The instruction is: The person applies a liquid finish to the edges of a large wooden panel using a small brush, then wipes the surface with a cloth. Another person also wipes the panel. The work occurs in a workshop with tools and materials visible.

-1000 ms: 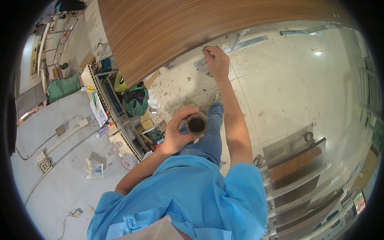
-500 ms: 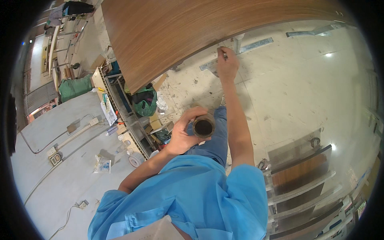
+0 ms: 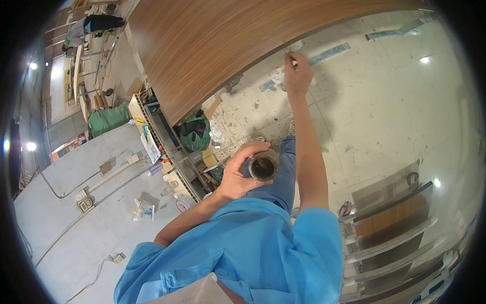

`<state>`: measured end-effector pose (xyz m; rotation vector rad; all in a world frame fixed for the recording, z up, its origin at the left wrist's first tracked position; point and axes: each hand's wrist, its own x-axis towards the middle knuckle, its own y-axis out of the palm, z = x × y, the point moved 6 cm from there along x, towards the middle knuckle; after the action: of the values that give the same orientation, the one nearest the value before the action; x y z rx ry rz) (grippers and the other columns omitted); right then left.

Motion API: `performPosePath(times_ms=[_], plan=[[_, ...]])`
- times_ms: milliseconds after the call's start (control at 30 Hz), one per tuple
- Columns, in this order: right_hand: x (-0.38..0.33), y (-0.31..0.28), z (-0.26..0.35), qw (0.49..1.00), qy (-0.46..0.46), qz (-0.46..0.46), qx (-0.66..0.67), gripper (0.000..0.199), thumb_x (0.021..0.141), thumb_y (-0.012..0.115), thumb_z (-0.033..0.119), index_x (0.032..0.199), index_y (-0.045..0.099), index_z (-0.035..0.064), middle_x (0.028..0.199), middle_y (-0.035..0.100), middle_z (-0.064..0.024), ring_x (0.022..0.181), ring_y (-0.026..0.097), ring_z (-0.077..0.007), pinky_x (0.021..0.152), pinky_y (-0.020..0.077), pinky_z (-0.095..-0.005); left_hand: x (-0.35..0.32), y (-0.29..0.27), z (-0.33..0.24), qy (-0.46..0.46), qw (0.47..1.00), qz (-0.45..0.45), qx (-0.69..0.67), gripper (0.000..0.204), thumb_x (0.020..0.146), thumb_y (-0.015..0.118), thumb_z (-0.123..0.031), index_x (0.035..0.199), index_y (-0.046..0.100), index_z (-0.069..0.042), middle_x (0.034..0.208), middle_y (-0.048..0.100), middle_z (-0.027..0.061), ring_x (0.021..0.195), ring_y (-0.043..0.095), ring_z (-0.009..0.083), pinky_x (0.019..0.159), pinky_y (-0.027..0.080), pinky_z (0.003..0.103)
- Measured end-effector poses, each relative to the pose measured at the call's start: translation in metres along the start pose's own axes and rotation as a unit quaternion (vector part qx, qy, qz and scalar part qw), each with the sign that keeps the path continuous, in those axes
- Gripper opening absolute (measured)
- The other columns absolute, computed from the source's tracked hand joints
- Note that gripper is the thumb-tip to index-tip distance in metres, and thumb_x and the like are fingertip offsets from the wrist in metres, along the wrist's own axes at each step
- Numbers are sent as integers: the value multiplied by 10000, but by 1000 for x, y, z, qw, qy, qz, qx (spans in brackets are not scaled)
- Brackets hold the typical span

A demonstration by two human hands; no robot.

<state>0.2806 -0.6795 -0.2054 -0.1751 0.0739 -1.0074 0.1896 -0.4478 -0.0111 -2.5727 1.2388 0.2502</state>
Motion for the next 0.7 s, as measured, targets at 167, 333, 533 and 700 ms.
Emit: performPosePath(times_ms=[167, 333, 533, 700], plan=[[-13, 23, 22, 977, -137, 162, -13, 94, 958, 741, 140, 1037, 765, 96, 960, 758, -90, 838, 716, -254, 756, 555, -354, 9, 9, 0, 4, 1000, 13, -18, 816, 695, 958, 2, 1430, 613, -70, 1488, 605, 107, 1409, 545, 277, 1180, 429, 409], [22, -18, -4, 1000, 9, -8, -20, 83, 940, 748, 115, 1015, 757, 81, 950, 752, -107, 859, 723, -287, 763, 562, -358, 11, 10, -2, 7, 1000, 10, -13, 816, 693, 961, 2, 1428, 614, -62, 1487, 605, 106, 1418, 541, 279, 1188, 428, 410], [27, -12, 13, 982, -137, 110, -67, 138, 940, 750, 123, 1049, 763, 40, 971, 772, -101, 854, 727, -282, 766, 562, -376, 19, 11, -2, 6, 1000, 13, -4, 814, 691, 962, 4, 1424, 615, -56, 1480, 607, 107, 1418, 543, 280, 1190, 428, 411], [95, -73, 5, 993, -52, -80, -65, 135, 960, 758, 172, 1036, 776, 62, 954, 778, -87, 862, 718, -238, 825, 560, -367, 22, 7, -6, 20, 999, -16, -31, 757, 697, 968, -70, 1386, 654, -90, 1435, 649, 107, 1337, 609, 293, 1053, 505, 388]])
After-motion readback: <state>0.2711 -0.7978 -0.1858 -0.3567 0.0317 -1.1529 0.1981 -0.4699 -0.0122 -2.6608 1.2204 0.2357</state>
